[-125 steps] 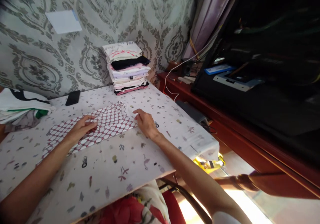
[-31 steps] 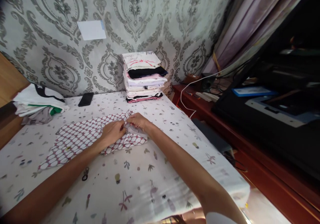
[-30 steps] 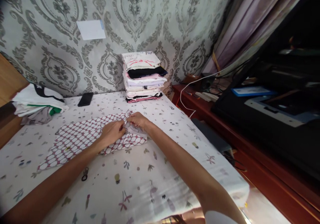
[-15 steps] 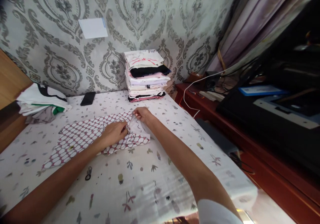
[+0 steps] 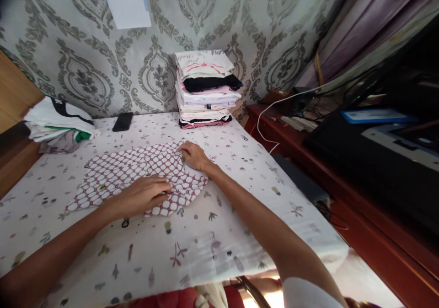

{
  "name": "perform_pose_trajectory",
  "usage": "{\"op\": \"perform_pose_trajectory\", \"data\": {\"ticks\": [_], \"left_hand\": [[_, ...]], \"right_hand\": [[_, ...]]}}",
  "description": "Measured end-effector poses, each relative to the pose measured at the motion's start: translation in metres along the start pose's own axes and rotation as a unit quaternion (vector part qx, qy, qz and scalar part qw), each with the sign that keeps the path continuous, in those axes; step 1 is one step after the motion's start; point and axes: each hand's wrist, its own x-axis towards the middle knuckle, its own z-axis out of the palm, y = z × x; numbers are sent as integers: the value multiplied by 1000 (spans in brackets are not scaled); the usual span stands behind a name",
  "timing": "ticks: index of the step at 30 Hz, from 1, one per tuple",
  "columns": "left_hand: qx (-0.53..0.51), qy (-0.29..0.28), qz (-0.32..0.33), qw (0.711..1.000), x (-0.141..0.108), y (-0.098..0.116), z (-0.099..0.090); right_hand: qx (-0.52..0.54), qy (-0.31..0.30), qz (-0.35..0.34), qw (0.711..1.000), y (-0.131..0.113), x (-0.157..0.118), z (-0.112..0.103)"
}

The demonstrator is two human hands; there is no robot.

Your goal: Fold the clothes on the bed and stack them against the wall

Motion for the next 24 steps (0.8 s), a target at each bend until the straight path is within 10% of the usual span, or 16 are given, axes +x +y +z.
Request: {"op": "perform_pose_trajectory", "data": {"ticks": [11, 24], "left_hand": [[38, 61, -126, 989, 29, -15, 6], [117, 64, -24, 991, 22, -32, 0]], "right_hand": [[27, -1, -9, 1000, 6, -8, 3], [53, -14, 11, 998, 11, -10, -5]]}}
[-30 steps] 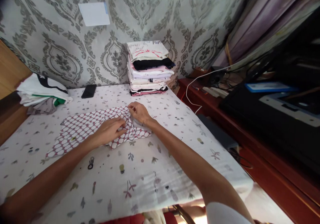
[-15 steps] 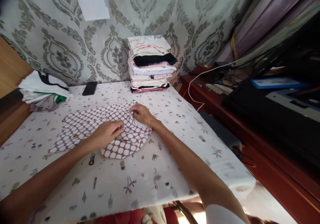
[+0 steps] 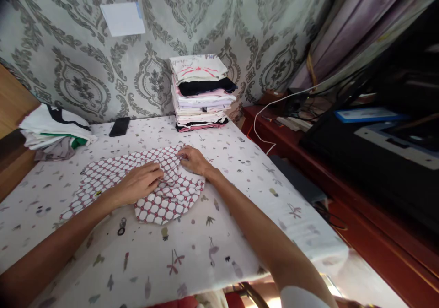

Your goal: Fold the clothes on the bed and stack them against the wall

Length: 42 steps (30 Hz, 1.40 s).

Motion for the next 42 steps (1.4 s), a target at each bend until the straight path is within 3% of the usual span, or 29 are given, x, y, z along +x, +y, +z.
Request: {"op": "perform_pose_trajectory", "data": {"ticks": [4, 8, 14, 17, 20, 25, 31, 35, 38, 42], "left_hand": [[-62, 7, 9, 998, -1, -3, 4], [-88, 16, 14, 996, -1, -5, 9], [-103, 13, 20, 994, -7, -6, 9], [-129, 5, 23, 991, -16, -4, 3], [-187, 14, -17, 982, -22, -10, -3], [-173, 103, -104, 974, -22, -42, 0], [-118, 33, -64, 990, -29, -62, 4], [-122, 49, -62, 989, -35, -59, 3], [-116, 38, -37, 992, -37, -58, 4], [-113, 21, -60, 992, -41, -56, -4]], "right_hand": [[-46, 17, 5, 999, -6, 3, -3], [-157, 7, -39, 987, -13, 11, -3], [-266, -2, 27, 964, -1, 17, -5], [-252, -3, 31, 967, 6, 16, -6], [-238, -9, 41, 970, 6, 16, -5], [-225, -2, 33, 974, -4, 16, -3], [-234, -41, 7, 971, -31, 6, -13], [-135, -46, -37, 989, -57, -16, -14], [-62, -88, -85, 991, -73, -34, -8], [-11, -109, -48, 993, -80, -51, -8]]}}
